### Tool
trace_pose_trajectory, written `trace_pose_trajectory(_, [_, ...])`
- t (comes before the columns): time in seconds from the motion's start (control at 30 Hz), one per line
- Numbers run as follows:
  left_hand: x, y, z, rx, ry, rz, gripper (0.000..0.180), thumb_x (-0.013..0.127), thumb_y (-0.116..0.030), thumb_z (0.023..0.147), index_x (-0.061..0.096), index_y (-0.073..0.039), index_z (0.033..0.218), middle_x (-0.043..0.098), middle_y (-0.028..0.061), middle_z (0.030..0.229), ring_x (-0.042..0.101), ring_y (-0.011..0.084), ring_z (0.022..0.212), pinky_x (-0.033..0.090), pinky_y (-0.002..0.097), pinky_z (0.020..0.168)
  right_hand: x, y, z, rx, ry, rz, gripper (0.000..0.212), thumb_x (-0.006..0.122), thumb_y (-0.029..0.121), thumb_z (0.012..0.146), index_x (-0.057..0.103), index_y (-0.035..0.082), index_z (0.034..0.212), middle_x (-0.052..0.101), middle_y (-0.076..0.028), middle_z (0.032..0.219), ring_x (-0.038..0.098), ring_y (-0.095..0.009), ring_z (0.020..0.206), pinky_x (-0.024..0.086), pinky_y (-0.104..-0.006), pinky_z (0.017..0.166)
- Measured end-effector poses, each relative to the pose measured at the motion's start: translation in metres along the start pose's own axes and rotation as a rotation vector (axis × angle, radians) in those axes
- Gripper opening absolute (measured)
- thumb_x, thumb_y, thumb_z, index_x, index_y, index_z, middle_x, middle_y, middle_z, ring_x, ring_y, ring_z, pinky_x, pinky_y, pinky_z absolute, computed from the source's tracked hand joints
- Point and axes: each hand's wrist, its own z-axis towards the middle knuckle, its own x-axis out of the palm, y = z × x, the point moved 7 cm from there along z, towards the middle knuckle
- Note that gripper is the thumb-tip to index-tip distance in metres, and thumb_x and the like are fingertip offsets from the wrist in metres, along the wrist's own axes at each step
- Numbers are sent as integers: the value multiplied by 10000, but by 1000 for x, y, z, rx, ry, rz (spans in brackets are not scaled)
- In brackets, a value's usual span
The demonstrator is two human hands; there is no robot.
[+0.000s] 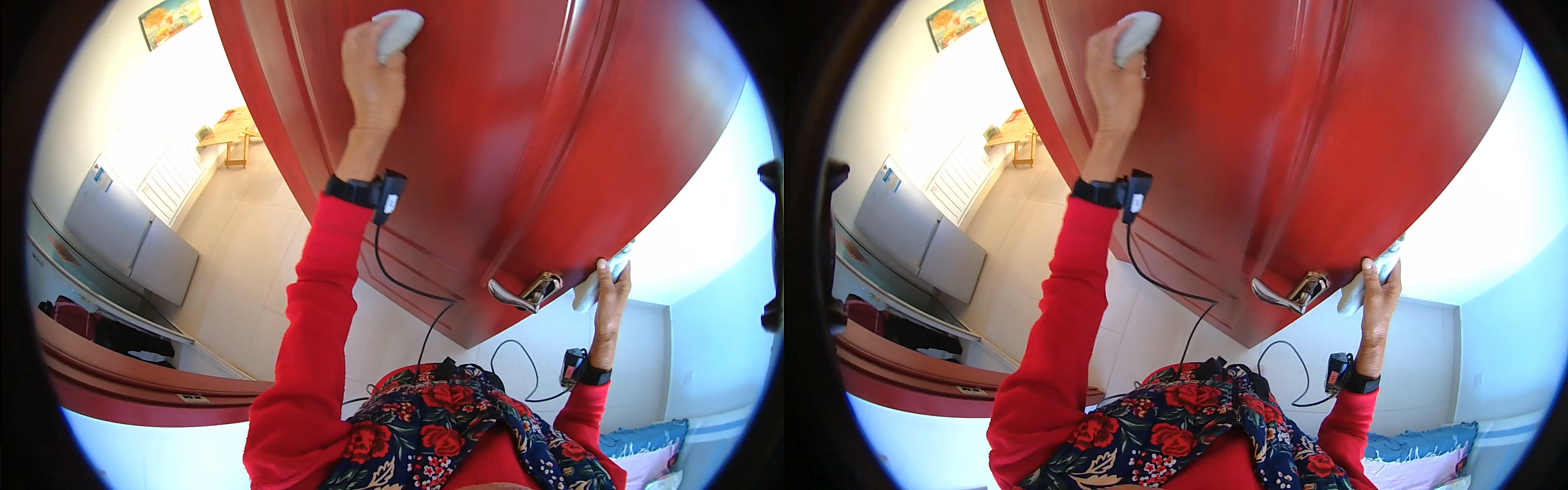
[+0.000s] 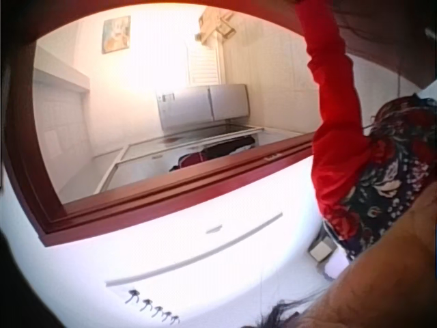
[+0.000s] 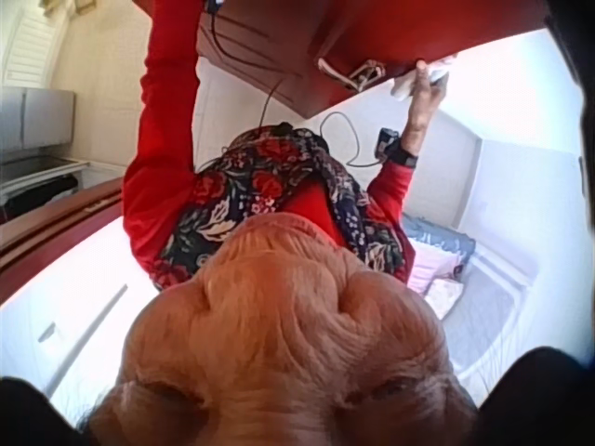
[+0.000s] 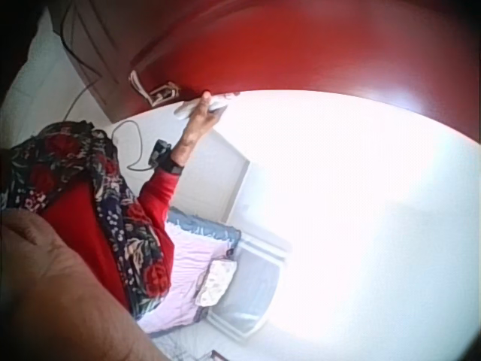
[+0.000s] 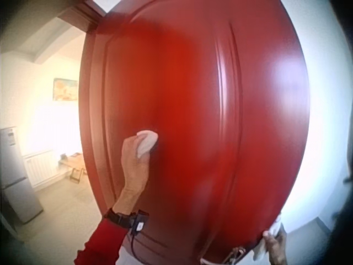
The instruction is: The person wipes a red wooden door with a white cloth, cleaning the handle and surrounding areas. They open the door to wipe the edge and continue cleaning the surface methodically.
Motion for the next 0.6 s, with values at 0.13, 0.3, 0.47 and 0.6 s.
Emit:
trace_pose_trajectory(0.13, [15, -21, -54, 45, 29, -30, 428, 636, 94, 696, 649, -82, 1086, 563, 114, 1102, 529, 313, 1048, 442, 375, 914, 0, 2, 0, -12, -9, -5, 630, 685, 426, 884, 493, 64, 1362, 642, -127, 1167, 588, -240, 1086, 455, -413, 943])
trace_pose_trajectory(0.3, [22, -33, -144, 75, 194, -79, 342, 668, 60, 681, 687, -105, 979, 586, 96, 1031, 546, 314, 968, 464, 384, 829, 0, 3, -1, -9, -31, 15, 607, 685, 410, 888, 500, 66, 1352, 650, -119, 1146, 592, -233, 1074, 455, -410, 944])
trace_pose_trajectory(0.47, [19, -19, -232, 51, 501, -59, 343, 651, 53, 654, 685, -121, 947, 585, 63, 1011, 540, 319, 989, 469, 413, 842, 2, 3, -2, -4, -32, 46, 559, 682, 362, 903, 510, 67, 1344, 647, -104, 1142, 581, -208, 1066, 453, -389, 938])
trace_pose_trajectory(0.6, [13, 1, -288, -7, 782, 8, 357, 643, 70, 637, 685, -122, 936, 588, 51, 1009, 538, 304, 1016, 469, 420, 859, 2, 1, -1, 11, -52, 87, 541, 682, 351, 906, 518, 68, 1338, 646, -100, 1146, 577, -202, 1061, 452, -377, 931])
